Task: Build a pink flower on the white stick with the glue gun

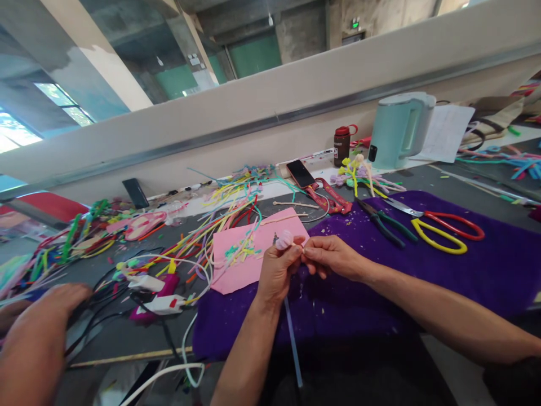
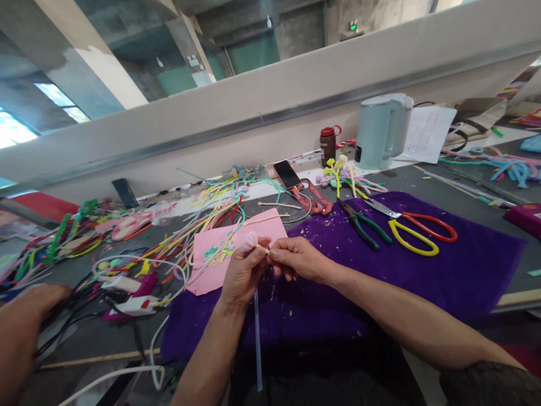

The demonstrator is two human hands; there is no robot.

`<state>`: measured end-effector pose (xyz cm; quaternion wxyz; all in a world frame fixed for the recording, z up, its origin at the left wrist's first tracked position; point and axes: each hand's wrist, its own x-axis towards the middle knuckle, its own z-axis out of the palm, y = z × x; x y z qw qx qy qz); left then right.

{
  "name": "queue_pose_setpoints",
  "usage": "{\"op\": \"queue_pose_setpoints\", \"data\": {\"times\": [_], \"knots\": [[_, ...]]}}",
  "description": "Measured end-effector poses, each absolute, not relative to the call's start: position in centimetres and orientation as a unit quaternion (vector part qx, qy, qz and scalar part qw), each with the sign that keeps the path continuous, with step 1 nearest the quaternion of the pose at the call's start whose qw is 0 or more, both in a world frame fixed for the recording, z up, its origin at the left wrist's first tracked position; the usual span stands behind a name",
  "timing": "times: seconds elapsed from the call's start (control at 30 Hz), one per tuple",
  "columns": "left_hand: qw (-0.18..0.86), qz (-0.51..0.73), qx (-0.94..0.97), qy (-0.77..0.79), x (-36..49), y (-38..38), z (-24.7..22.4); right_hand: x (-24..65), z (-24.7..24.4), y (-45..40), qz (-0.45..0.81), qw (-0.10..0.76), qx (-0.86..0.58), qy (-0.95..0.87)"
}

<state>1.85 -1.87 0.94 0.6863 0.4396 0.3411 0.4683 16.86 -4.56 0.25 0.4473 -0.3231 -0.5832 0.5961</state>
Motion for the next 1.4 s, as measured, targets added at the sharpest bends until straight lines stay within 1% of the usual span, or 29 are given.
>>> {"op": "queue_pose_setpoints", "data": {"times": [0.53,0.73,0.87,1.03,1.23,1.4], "knots": [[0.66,0.485,0.481,0.313,1.79,-1.98,0.87,16.58,-0.06,-4.67,0.591,0.439,-0.317,-0.598],[0.624,0.501,0.495,0.338,1.93,-2.24,1.02,16.49,-0.02,-4.77,0.59,0.436,-0.323,-0.598],[0.647,0.486,0.481,0.338,1.83,-2.19,1.15,16.76,0.24,-4.63,0.6,0.443,-0.324,-0.582],[0.683,0.455,0.484,0.302,1.45,-2.23,1.61,17.01,0.47,-4.62,0.604,0.447,-0.32,-0.577],[0.675,0.472,0.483,0.297,1.46,-2.14,1.49,16.75,0.42,-4.79,0.597,0.451,-0.31,-0.587],[0.672,0.479,0.481,0.295,1.62,-2.06,1.29,16.49,0.34,-4.91,0.587,0.433,-0.311,-0.609]]}}
